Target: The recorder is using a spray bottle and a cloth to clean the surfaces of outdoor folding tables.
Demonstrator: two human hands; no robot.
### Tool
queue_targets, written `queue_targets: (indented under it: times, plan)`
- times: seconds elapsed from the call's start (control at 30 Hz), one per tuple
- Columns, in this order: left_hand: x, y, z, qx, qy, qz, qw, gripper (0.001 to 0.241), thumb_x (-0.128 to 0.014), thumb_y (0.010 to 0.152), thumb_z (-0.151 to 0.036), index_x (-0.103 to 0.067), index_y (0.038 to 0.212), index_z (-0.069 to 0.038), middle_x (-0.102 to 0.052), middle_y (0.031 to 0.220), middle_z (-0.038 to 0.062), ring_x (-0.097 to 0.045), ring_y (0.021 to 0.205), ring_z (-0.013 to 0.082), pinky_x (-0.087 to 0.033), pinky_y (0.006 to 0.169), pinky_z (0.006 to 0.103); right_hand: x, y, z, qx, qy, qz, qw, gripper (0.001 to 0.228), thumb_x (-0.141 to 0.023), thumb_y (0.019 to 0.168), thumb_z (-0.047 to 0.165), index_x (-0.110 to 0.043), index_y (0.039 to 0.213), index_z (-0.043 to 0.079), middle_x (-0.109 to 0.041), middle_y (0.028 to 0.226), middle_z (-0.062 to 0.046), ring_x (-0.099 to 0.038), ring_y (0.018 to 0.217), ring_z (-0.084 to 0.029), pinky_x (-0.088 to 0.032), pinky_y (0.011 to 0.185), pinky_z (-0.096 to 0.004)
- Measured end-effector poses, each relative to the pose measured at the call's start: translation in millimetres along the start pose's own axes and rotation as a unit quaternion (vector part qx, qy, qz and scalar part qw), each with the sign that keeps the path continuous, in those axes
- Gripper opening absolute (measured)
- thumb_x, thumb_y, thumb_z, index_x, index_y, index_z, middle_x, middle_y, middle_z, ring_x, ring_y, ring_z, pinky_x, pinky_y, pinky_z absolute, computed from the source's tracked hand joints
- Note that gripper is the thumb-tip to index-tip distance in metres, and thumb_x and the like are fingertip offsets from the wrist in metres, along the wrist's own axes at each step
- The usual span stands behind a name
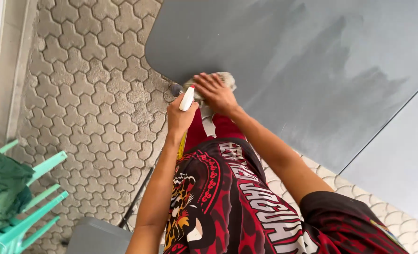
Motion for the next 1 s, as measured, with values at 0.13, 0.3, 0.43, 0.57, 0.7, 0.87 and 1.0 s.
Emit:
queue_targets:
  times: [0.13,0.3,0.43,0.57,0.7,0.87,1.0]
  plan:
    - [9,-12,-35,-0.001,-0.009,0.026,1.0,0.024,-0.069,0.078,-0.022,-0.074,0.095,-0.006,-0.073,0.093,0.027,-0.072,0.098,0.0428,-0.054,0.079,0.0475,83,-53,-99,-0.078,-0.06,-0.03,0.995,0.061,-0.081,0.078,0.027,-0.067,0.135,0.011,-0.066,0.138,-0.015,-0.059,0.131,-0.035,-0.042,0.11,-0.052]
    - [26,8,-1,0.029,-0.009,-0.005,1.0,0.015,-0.074,0.074,-0.026,-0.073,0.085,-0.016,-0.066,0.057,0.008,-0.071,0.061,0.0193,-0.054,0.061,0.0348,102,-247,-301,-0.564,-0.403,-0.066,0.718,0.073,-0.078,0.095,0.041,-0.046,0.155,0.017,-0.051,0.149,-0.018,-0.057,0.129,-0.041,-0.044,0.104,-0.057]
    - [55,26,3,0.038,-0.016,-0.022,0.999,0.017,-0.075,0.073,-0.024,-0.074,0.087,-0.015,-0.065,0.056,0.01,-0.069,0.059,0.0169,-0.052,0.06,0.0329,120,-205,-255,-0.705,-0.302,-0.047,0.64,0.063,-0.062,0.11,0.047,-0.033,0.16,0.024,-0.036,0.164,-0.002,-0.034,0.151,-0.024,-0.026,0.123,-0.047]
    - [72,61,13,0.05,-0.006,-0.013,0.999,0.018,-0.076,0.072,-0.031,-0.074,0.086,-0.021,-0.065,0.054,0.005,-0.07,0.062,0.0183,-0.053,0.065,0.0326,65,-125,-194,-0.713,-0.307,-0.069,0.627,0.071,-0.067,0.104,0.049,-0.034,0.16,0.022,-0.038,0.163,-0.008,-0.04,0.148,-0.032,-0.03,0.121,-0.053]
    - [93,97,-5,0.018,-0.017,-0.003,1.0,0.021,-0.076,0.068,-0.03,-0.077,0.086,-0.019,-0.072,0.069,0.011,-0.073,0.076,0.0217,-0.054,0.073,0.0349,-4,-9,-125,-0.65,-0.244,-0.027,0.719,0.072,-0.063,0.105,0.046,-0.03,0.164,0.021,-0.025,0.17,-0.008,-0.022,0.157,-0.032,-0.019,0.126,-0.053]
    - [131,153,6,-0.124,0.007,0.092,0.988,0.02,-0.075,0.075,-0.023,-0.074,0.09,-0.01,-0.073,0.081,0.013,-0.067,0.081,0.0302,-0.052,0.074,0.0404,-55,121,-83,-0.617,-0.206,-0.035,0.759,0.067,-0.062,0.107,0.038,-0.032,0.162,0.015,-0.024,0.17,-0.008,-0.018,0.157,-0.03,-0.015,0.126,-0.052]
    - [177,185,-8,-0.241,0.067,0.152,0.956,0.017,-0.07,0.079,-0.02,-0.07,0.088,-0.006,-0.073,0.076,0.011,-0.064,0.063,0.0294,-0.053,0.063,0.0394,-75,172,-65,-0.584,-0.194,-0.04,0.787,0.067,-0.064,0.104,0.029,-0.034,0.162,0.015,-0.024,0.17,-0.008,-0.023,0.156,-0.031,-0.02,0.124,-0.054]
Point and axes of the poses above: each hand's wrist, its own y-axis towards the middle knuckle, its own x-axis out of the back of the hand, z = x × y, the point moved 6 cm from there along y, towards the middle knuckle
